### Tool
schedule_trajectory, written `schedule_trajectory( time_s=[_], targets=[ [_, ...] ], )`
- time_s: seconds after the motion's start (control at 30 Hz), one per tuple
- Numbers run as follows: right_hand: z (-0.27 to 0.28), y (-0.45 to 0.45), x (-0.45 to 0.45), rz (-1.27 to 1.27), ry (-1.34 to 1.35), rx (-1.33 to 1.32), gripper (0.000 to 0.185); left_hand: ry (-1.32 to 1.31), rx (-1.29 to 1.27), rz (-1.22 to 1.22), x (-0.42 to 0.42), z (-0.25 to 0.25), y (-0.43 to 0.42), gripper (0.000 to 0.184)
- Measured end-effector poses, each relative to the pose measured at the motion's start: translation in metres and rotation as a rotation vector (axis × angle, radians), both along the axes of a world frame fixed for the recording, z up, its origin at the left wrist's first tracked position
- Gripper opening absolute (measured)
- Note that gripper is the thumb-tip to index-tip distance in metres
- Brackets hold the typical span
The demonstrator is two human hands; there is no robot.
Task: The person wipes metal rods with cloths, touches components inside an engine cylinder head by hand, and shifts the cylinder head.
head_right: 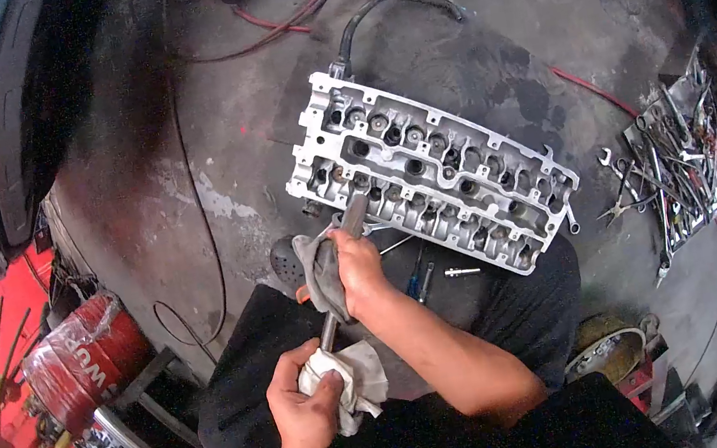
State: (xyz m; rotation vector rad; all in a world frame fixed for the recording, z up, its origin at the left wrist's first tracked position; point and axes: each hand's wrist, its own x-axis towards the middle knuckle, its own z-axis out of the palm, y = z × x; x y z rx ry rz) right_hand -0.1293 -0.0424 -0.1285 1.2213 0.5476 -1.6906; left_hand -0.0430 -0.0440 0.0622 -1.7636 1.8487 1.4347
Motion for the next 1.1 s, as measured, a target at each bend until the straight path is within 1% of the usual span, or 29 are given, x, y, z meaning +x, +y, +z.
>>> schedule_trajectory(
  time_s=[0.07, 0.23, 0.3, 0.43, 0.5, 0.57, 0.63, 0.73, 0.8, 0.87, 0.93, 1.03, 1.1],
  targets=[
    [-0.002, 0.000, -0.008, 0.014, -0.027, -0.026, 0.022, -0.052, 0.024, 0.004, -0.015, -0.001, -0.005, 0.037],
    [-0.009, -0.006, -0.020, 0.056, -0.062, -0.076, 0.027, -0.059, 0.013, -0.024, -0.042, -0.001, -0.019, 0.037],
    [-0.018, -0.010, -0.018, 0.052, -0.161, -0.121, 0.032, -0.087, 0.022, -0.037, -0.048, -0.003, -0.025, 0.036],
    [-0.019, -0.010, -0.027, 0.058, -0.197, -0.117, 0.035, -0.137, 0.061, -0.045, -0.063, -0.002, -0.034, 0.034],
    [-0.017, -0.011, -0.032, 0.087, -0.172, -0.114, 0.036, -0.141, 0.057, -0.050, -0.065, -0.004, -0.034, 0.035],
    [-0.018, -0.012, -0.034, 0.082, -0.179, -0.105, 0.036, -0.143, 0.053, -0.057, -0.066, -0.007, -0.035, 0.035],
    [-0.019, -0.012, -0.035, 0.077, -0.188, -0.095, 0.036, -0.155, 0.025, -0.143, -0.066, -0.009, -0.036, 0.035],
    [-0.022, -0.011, -0.037, 0.064, -0.235, -0.088, 0.036, -0.170, 0.025, -0.144, -0.069, -0.008, -0.037, 0.034],
    [-0.027, -0.008, -0.035, 0.040, -0.185, -0.174, 0.035, -0.175, 0.038, -0.125, -0.071, -0.008, -0.035, 0.034],
    [-0.028, -0.009, -0.036, 0.013, -0.193, -0.179, 0.033, -0.179, 0.052, -0.104, -0.072, -0.011, -0.034, 0.034],
    [-0.026, -0.010, -0.039, -0.013, -0.205, -0.182, 0.032, -0.155, -0.051, -0.165, -0.069, -0.014, -0.032, 0.036],
    [-0.023, -0.008, -0.041, -0.052, -0.156, -0.178, 0.030, -0.211, -0.019, -0.193, -0.075, -0.012, -0.026, 0.033],
    [-0.029, -0.005, -0.039, -0.046, -0.248, -0.138, 0.030, -0.233, -0.025, -0.219, -0.086, -0.009, -0.025, 0.033]
  ],
)
